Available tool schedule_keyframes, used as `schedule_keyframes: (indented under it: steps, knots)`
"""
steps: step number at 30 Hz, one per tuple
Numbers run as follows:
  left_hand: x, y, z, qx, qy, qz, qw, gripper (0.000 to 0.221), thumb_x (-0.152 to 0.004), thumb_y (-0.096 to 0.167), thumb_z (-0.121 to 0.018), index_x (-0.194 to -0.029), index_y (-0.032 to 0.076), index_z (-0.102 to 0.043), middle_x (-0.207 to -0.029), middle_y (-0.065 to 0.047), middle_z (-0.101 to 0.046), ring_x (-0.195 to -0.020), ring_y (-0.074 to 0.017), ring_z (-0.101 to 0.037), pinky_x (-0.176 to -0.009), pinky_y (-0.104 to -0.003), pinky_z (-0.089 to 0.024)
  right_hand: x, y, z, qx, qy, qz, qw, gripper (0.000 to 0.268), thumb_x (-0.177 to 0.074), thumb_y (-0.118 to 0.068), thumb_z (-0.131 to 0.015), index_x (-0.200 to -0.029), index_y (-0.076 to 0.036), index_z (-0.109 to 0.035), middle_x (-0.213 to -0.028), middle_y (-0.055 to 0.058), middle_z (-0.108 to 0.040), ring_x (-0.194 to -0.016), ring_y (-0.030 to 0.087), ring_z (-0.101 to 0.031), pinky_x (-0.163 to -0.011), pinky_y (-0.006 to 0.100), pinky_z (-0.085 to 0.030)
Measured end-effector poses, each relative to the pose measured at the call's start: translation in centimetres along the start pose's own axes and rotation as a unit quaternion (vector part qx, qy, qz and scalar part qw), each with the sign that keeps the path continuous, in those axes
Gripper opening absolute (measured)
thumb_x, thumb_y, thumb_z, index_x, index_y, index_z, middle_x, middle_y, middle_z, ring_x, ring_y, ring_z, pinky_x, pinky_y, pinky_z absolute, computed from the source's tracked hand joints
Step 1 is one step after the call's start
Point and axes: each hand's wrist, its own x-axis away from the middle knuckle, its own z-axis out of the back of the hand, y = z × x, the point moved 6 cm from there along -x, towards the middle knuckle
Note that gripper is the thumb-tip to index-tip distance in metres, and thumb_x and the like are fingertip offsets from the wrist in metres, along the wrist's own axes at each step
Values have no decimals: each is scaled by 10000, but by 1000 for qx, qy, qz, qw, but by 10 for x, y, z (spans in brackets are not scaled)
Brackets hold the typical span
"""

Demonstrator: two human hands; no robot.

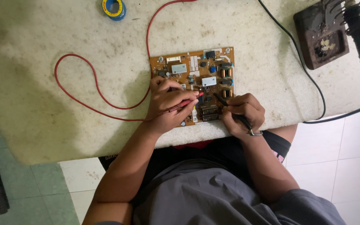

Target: The person is using a multimeter to test various components and connection points on a printed circuit board (PCB) to diagnose potential issues.

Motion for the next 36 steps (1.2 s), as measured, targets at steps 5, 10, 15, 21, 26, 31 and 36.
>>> schedule_keyframes:
  steps: [5, 10, 15, 21, 26, 31, 36]
  knots:
    - [-3, 3, 0, -1, -8, 2, 1000, 118, -884, 135, -807, -935, 213, -735, -915, 96, -790, -891, -155, -613, -893, -409, -333, -2, -2, -1, 7, -4, 1, 1000, 191, -702, 248, -709, -698, 62, -667, -750, 244, -663, -531, 278, -621, -449, 338, -489]
    - [-3, 2, 0, -1, -15, 6, 1000, 110, -893, 143, -803, -943, 213, -734, -910, 80, -796, -890, -163, -611, -892, -417, -333, -3, -3, -1, 7, -4, 3, 1000, 201, -698, 249, -712, -690, 54, -662, -745, 241, -661, -514, 260, -602, -437, 333, -474]
    - [-4, 2, 0, -12, -13, -6, 1000, 115, -882, 137, -806, -921, 212, -729, -889, 82, -795, -869, -158, -595, -887, -411, -332, -3, -3, -1, 9, -3, 5, 1000, 204, -691, 256, -698, -689, 56, -656, -746, 239, -660, -523, 263, -604, -450, 330, -487]
    - [-3, 4, 0, -10, -10, -2, 1000, 107, -893, 159, -805, -933, 224, -731, -913, 93, -798, -878, -156, -605, -887, -406, -338, -2, -1, -1, 4, -4, 8, 1000, 198, -707, 244, -709, -688, 54, -659, -743, 242, -659, -513, 266, -600, -440, 333, -479]
    - [-3, 2, -1, -8, -12, -1, 1000, 98, -897, 153, -798, -929, 216, -730, -896, 81, -799, -855, -161, -592, -890, -413, -330, -1, 0, 0, 9, -11, 10, 1000, 176, -709, 221, -724, -693, 56, -665, -746, 240, -668, -534, 282, -617, -462, 339, -497]
    - [-4, 2, 0, -5, -15, 3, 1000, 93, -908, 152, -789, -932, 216, -727, -912, 82, -803, -855, -156, -595, -888, -405, -330, 0, 0, 0, 11, -10, 8, 1000, 183, -702, 227, -731, -693, 57, -665, -748, 234, -669, -540, 276, -620, -466, 341, -500]
    - [-6, 4, 0, -3, -13, 6, 1000, 99, -897, 137, -796, -927, 205, -731, -891, 70, -802, -847, -164, -586, -886, -412, -327, -1, 0, 0, 13, -13, 8, 1000, 175, -714, 220, -732, -698, 59, -666, -755, 237, -670, -545, 291, -625, -473, 352, -506]
